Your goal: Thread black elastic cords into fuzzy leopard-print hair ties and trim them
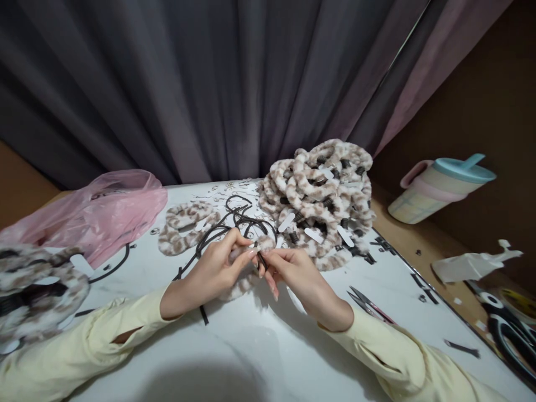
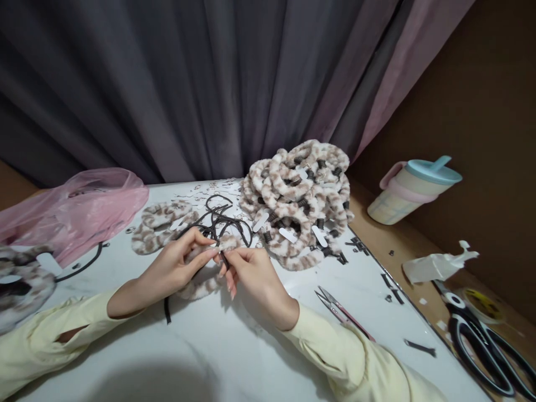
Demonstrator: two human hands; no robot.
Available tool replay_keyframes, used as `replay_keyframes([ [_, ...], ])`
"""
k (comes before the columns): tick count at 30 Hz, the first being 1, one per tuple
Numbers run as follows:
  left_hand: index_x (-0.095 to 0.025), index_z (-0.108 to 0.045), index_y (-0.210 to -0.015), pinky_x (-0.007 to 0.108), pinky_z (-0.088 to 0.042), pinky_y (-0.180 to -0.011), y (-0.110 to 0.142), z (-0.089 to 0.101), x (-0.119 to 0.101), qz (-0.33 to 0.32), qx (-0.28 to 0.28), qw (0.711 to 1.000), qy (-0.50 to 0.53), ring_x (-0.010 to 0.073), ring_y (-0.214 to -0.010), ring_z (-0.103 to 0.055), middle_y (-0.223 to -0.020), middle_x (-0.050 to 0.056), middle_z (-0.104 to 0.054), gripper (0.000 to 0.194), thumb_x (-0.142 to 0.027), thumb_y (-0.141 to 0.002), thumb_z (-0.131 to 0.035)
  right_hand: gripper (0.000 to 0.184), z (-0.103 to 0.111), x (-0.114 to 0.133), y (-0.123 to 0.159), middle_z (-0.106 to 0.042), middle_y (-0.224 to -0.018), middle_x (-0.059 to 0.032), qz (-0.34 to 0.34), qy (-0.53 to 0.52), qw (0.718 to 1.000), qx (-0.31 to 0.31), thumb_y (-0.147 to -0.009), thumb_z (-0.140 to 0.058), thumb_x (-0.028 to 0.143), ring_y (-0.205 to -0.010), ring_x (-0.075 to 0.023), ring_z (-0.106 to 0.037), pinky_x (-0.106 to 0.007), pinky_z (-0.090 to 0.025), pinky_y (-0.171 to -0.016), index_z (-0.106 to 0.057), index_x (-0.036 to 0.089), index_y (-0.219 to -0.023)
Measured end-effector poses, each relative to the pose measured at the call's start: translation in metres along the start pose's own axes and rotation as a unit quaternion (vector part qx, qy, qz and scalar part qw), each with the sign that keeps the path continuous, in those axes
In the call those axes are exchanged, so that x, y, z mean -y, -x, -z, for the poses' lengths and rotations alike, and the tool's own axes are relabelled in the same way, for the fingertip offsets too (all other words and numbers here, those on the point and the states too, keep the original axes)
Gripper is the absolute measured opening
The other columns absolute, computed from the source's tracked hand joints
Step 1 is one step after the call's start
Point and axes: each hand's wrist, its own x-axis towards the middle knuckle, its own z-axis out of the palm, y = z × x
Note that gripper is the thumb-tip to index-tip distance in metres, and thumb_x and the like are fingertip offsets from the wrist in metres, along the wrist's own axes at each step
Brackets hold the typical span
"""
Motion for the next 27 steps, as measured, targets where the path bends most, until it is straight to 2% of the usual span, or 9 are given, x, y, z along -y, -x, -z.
replay_keyframes([
  [4, -0.020, -0.055, -0.088, 0.019, -0.029, -0.046, 0.001, -0.001, 0.003, -0.023, 0.011, 1.000, 0.007, 0.0079, -0.045, -0.041, -0.062, -0.005, -0.056, 0.010, -0.027, -0.081, -0.057, 0.033, 0.000, -0.002, -0.001, -0.048, -0.038, 0.0034, -0.011, -0.027, 1.000, 0.008, -0.084, -0.046, 0.031, -0.036, -0.0075, -0.043, -0.020, -0.035, -0.043, -0.056, 0.015, -0.057],
  [8, -0.020, -0.056, -0.092, 0.019, -0.034, -0.052, 0.002, -0.003, 0.009, -0.068, 0.022, 0.997, -0.039, 0.0099, -0.053, -0.050, -0.068, -0.002, -0.060, 0.010, -0.025, -0.085, -0.051, 0.030, 0.001, -0.003, -0.001, -0.055, -0.048, 0.0006, -0.018, -0.061, 0.998, 0.020, -0.084, -0.046, 0.030, -0.042, -0.0086, -0.049, -0.021, -0.042, -0.049, -0.059, 0.012, -0.063],
  [12, -0.020, -0.056, -0.093, 0.021, -0.037, -0.059, 0.002, -0.004, 0.013, -0.096, 0.014, 0.992, -0.076, 0.0122, -0.059, -0.053, -0.071, -0.001, -0.059, 0.010, -0.024, -0.087, -0.048, 0.016, 0.003, -0.004, -0.003, -0.057, -0.054, 0.0008, -0.013, -0.037, 0.999, 0.036, -0.078, -0.053, 0.025, -0.049, -0.0095, -0.054, -0.024, -0.047, -0.058, -0.059, 0.012, -0.071],
  [14, -0.020, -0.055, -0.095, 0.021, -0.038, -0.061, 0.001, -0.003, 0.015, -0.116, 0.016, 0.988, -0.102, 0.0128, -0.063, -0.054, -0.074, 0.000, -0.060, 0.012, -0.023, -0.088, -0.046, 0.011, 0.004, -0.006, -0.005, -0.057, -0.055, 0.0020, -0.011, -0.026, 0.999, 0.040, -0.074, -0.058, 0.024, -0.047, -0.0097, -0.053, -0.024, -0.047, -0.053, -0.056, 0.013, -0.078],
  [16, -0.019, -0.054, -0.097, 0.022, -0.039, -0.065, 0.001, -0.003, 0.019, -0.147, 0.016, 0.979, -0.139, 0.0138, -0.068, -0.056, -0.079, 0.002, -0.060, 0.013, -0.021, -0.089, -0.044, 0.018, 0.005, -0.008, -0.006, -0.057, -0.057, 0.0032, 0.001, -0.011, 0.999, 0.031, -0.073, -0.060, 0.023, -0.043, -0.0094, -0.050, -0.023, -0.043, -0.046, -0.051, 0.015, -0.086],
  [18, -0.019, -0.054, -0.097, 0.024, -0.040, -0.069, 0.000, -0.003, 0.023, -0.182, 0.017, 0.967, -0.179, 0.0156, -0.075, -0.056, -0.083, 0.004, -0.060, 0.014, -0.020, -0.090, -0.042, 0.022, 0.007, -0.009, -0.005, -0.057, -0.059, 0.0046, 0.025, 0.027, 0.999, 0.017, -0.074, -0.058, 0.023, -0.041, -0.0085, -0.046, -0.021, -0.039, -0.042, -0.044, 0.018, -0.090],
  [21, -0.018, -0.054, -0.095, 0.027, -0.040, -0.072, -0.002, -0.004, 0.031, -0.216, 0.021, 0.948, -0.234, 0.0180, -0.078, -0.055, -0.082, 0.005, -0.057, 0.015, -0.019, -0.090, -0.040, 0.020, 0.010, -0.005, -0.001, -0.055, -0.059, 0.0062, 0.082, 0.129, 0.988, -0.008, -0.077, -0.053, 0.018, -0.045, -0.0082, -0.044, -0.019, -0.034, -0.044, -0.038, 0.021, -0.089],
  [24, -0.018, -0.054, -0.095, 0.027, -0.040, -0.071, -0.003, -0.003, 0.035, -0.226, 0.023, 0.938, -0.263, 0.0178, -0.076, -0.054, -0.080, 0.005, -0.056, 0.016, -0.019, -0.091, -0.038, 0.024, 0.015, 0.003, 0.005, -0.054, -0.059, 0.0068, 0.147, 0.239, 0.959, -0.028, -0.076, -0.049, 0.010, -0.050, -0.0095, -0.045, -0.019, -0.033, -0.049, -0.035, 0.022, -0.090],
  [27, -0.018, -0.053, -0.096, 0.027, -0.040, -0.072, -0.004, 0.000, 0.033, -0.218, 0.033, 0.940, -0.261, 0.0174, -0.077, -0.054, -0.081, 0.005, -0.055, 0.017, -0.019, -0.091, -0.037, 0.030, 0.021, 0.011, 0.010, -0.051, -0.056, 0.0073, 0.191, 0.339, 0.920, -0.041, -0.071, -0.046, 0.004, -0.048, -0.0103, -0.042, -0.020, -0.029, -0.049, -0.033, 0.022, -0.090],
])
